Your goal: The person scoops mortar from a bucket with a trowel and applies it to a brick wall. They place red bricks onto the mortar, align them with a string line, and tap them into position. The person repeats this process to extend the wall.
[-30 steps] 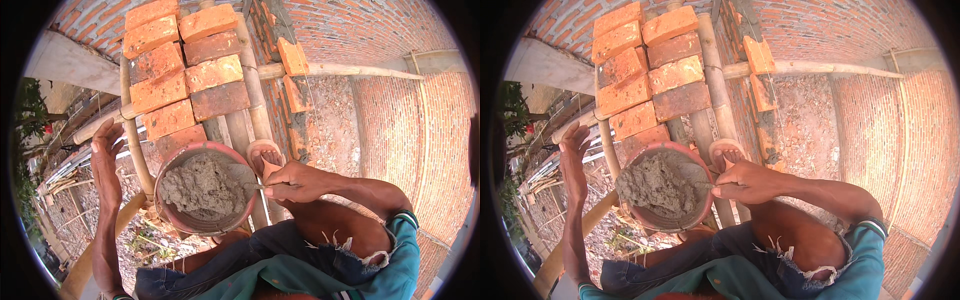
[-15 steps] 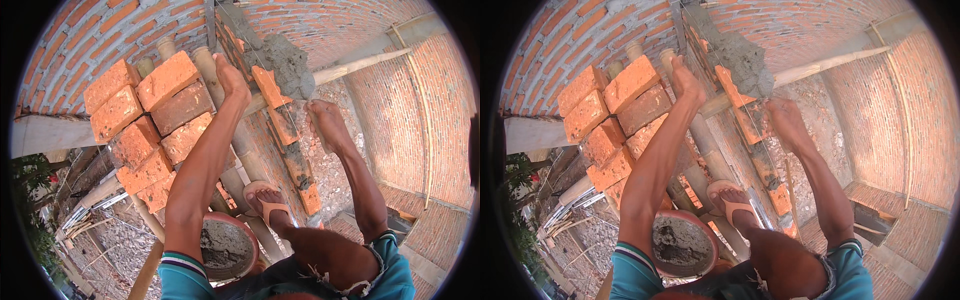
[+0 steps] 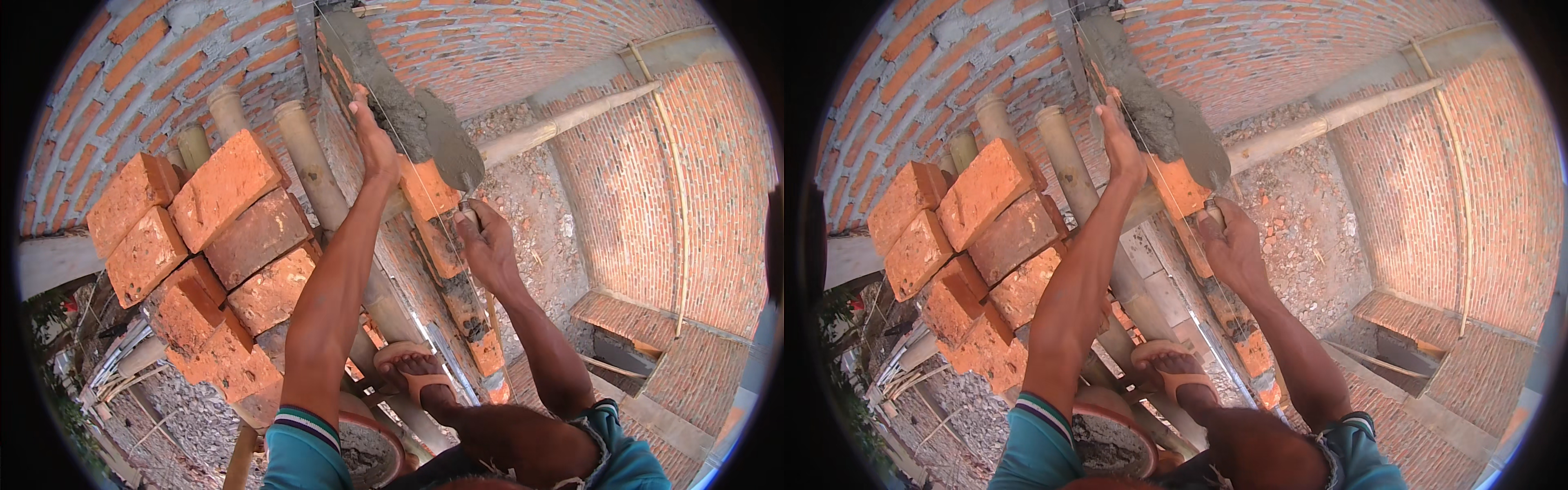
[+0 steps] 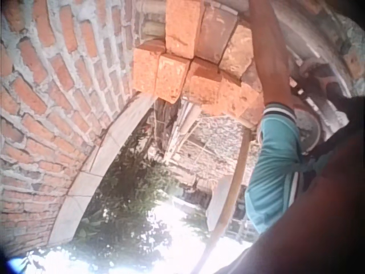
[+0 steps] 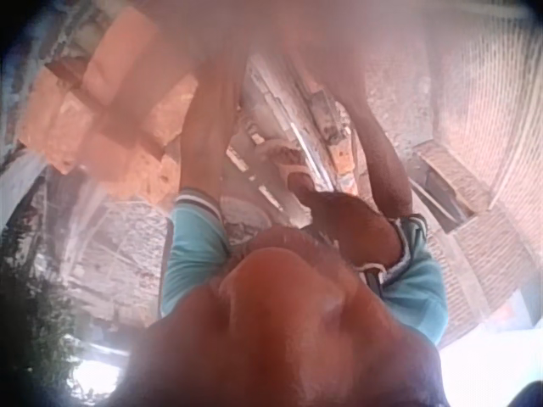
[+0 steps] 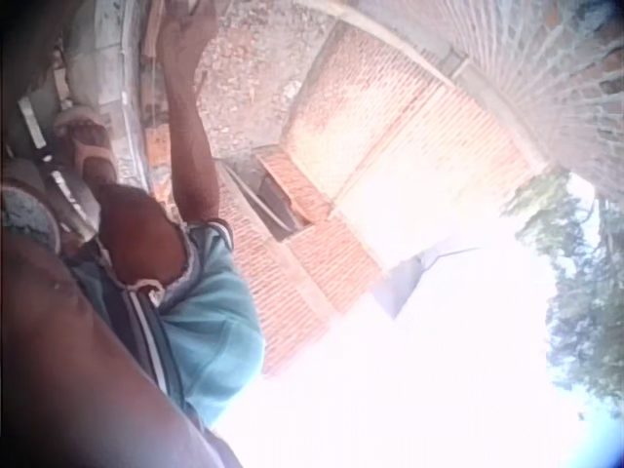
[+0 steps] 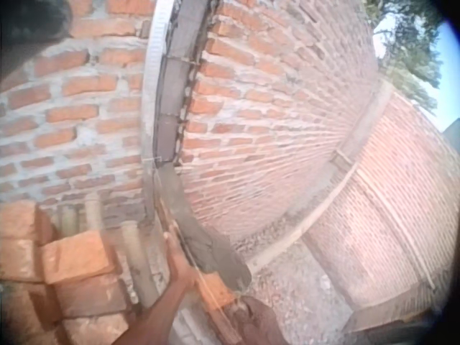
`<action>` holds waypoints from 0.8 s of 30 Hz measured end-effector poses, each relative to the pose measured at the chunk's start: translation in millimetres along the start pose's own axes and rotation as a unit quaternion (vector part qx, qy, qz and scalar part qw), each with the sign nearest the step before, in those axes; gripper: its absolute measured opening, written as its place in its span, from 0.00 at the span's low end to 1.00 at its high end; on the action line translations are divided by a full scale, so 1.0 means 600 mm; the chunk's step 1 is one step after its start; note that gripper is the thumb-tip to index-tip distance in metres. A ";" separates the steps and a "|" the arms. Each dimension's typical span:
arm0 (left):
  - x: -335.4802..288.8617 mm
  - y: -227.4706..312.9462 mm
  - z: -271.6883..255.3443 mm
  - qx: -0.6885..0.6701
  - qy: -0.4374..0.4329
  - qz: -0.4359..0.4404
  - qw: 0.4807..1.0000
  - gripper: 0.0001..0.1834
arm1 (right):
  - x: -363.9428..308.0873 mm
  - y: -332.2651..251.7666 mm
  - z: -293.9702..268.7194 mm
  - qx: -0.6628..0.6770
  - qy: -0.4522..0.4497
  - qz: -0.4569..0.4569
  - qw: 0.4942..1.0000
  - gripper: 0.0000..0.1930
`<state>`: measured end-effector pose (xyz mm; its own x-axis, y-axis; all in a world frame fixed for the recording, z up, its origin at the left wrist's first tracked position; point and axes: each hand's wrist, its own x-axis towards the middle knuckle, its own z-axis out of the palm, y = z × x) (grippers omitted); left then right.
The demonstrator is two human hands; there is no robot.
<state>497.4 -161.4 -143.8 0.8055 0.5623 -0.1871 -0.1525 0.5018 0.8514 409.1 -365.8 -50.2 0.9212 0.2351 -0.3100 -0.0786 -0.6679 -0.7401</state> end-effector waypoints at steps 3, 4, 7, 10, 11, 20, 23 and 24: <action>-0.003 -0.008 -0.007 -0.012 0.006 0.001 1.000 0.50 | 0.013 0.005 -0.036 0.229 -0.088 0.099 0.964 0.15; -0.004 -0.010 -0.008 -0.024 -0.011 0.012 1.000 0.50 | 0.025 0.001 -0.044 0.285 -0.120 0.134 0.941 0.16; -0.005 -0.011 -0.005 -0.012 -0.042 0.049 0.998 0.51 | 0.064 -0.023 -0.053 0.199 -0.179 0.163 0.950 0.17; -0.003 -0.005 0.000 -0.006 -0.054 0.047 0.997 0.51 | 0.110 -0.061 -0.035 0.129 -0.191 0.098 0.968 0.17; -0.003 -0.002 0.001 -0.008 -0.057 0.038 0.998 0.51 | 0.129 -0.075 -0.032 0.113 -0.195 0.093 0.970 0.18; 0.043 0.025 0.009 -0.054 -0.086 0.038 0.994 0.55 | 0.091 -0.109 -0.078 -0.053 -0.231 0.045 0.971 0.22; 0.045 0.046 -0.001 -0.094 -0.067 0.030 0.993 0.53 | 0.024 -0.091 -0.117 -0.062 -0.206 0.087 0.973 0.23; 0.040 0.058 -0.005 -0.096 -0.032 0.042 0.994 0.54 | 0.017 -0.086 -0.125 -0.049 -0.200 0.120 0.971 0.24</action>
<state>509.9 -128.3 -119.9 0.8188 0.5681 -0.0827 -0.3225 0.5743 0.7524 451.2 -381.9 29.7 0.6579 0.3069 -0.6878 -0.2183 -0.7963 -0.5641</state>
